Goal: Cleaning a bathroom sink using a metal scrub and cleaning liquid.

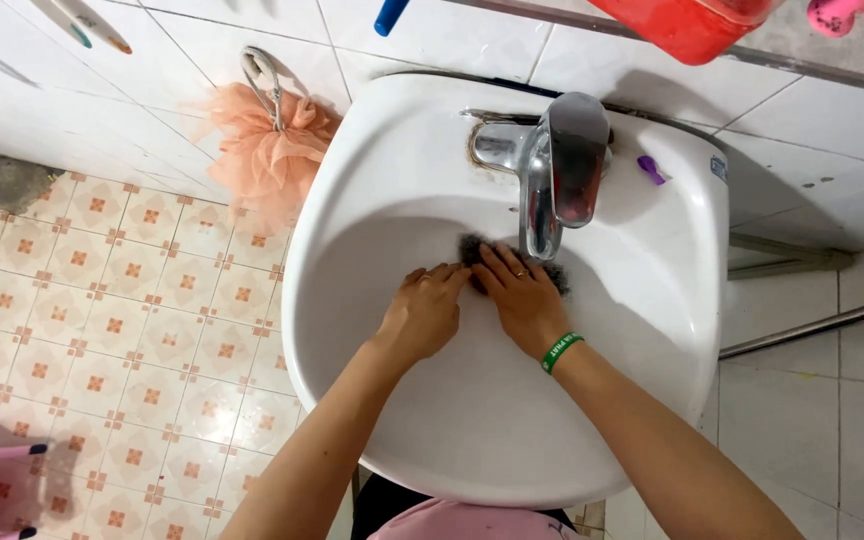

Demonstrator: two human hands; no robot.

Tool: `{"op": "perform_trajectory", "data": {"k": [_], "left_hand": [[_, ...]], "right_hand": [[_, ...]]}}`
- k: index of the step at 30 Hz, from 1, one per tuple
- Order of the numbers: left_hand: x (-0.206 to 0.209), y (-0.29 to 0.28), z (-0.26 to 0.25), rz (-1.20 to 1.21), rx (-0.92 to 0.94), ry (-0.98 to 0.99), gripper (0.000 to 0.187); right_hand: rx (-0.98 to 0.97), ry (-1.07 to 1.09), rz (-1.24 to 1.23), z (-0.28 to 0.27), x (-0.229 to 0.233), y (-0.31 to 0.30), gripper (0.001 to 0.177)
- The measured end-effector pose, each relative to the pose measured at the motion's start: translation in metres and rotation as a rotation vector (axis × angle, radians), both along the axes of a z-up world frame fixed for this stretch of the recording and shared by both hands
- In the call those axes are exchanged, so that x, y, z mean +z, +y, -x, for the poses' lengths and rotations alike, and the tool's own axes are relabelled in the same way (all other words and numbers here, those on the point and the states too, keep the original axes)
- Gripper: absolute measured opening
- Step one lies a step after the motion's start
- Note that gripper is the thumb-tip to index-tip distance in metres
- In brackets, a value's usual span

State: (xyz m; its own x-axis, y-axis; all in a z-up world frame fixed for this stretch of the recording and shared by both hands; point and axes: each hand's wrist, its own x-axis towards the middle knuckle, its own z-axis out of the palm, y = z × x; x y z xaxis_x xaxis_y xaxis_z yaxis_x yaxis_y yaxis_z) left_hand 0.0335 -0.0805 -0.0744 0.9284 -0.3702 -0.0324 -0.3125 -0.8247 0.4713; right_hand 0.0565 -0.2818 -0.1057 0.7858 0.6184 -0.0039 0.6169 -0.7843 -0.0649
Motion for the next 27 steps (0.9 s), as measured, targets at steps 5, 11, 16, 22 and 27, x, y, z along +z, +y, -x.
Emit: {"op": "perform_trajectory", "data": {"k": [5,11,16,22,27], "left_hand": [[-0.018,0.007,0.001,-0.022,0.051,-0.126,0.047],[-0.005,0.018,-0.004,0.103,0.166,-0.084,0.041],[0.017,0.020,-0.017,0.163,0.170,-0.283,0.032],[0.012,0.020,-0.008,0.109,0.143,-0.170,0.040],[-0.008,0.001,-0.002,0.028,0.017,-0.171,0.044]], "right_hand": [[-0.213,0.061,0.333,0.033,0.016,0.016,0.054],[-0.173,0.234,0.183,0.063,-0.008,0.071,0.058],[-0.150,0.092,-0.270,-0.002,-0.035,0.068,0.059],[-0.170,0.060,0.228,0.037,0.038,-0.042,0.053],[-0.221,0.534,0.288,0.115,0.063,-0.038,0.054]]}}
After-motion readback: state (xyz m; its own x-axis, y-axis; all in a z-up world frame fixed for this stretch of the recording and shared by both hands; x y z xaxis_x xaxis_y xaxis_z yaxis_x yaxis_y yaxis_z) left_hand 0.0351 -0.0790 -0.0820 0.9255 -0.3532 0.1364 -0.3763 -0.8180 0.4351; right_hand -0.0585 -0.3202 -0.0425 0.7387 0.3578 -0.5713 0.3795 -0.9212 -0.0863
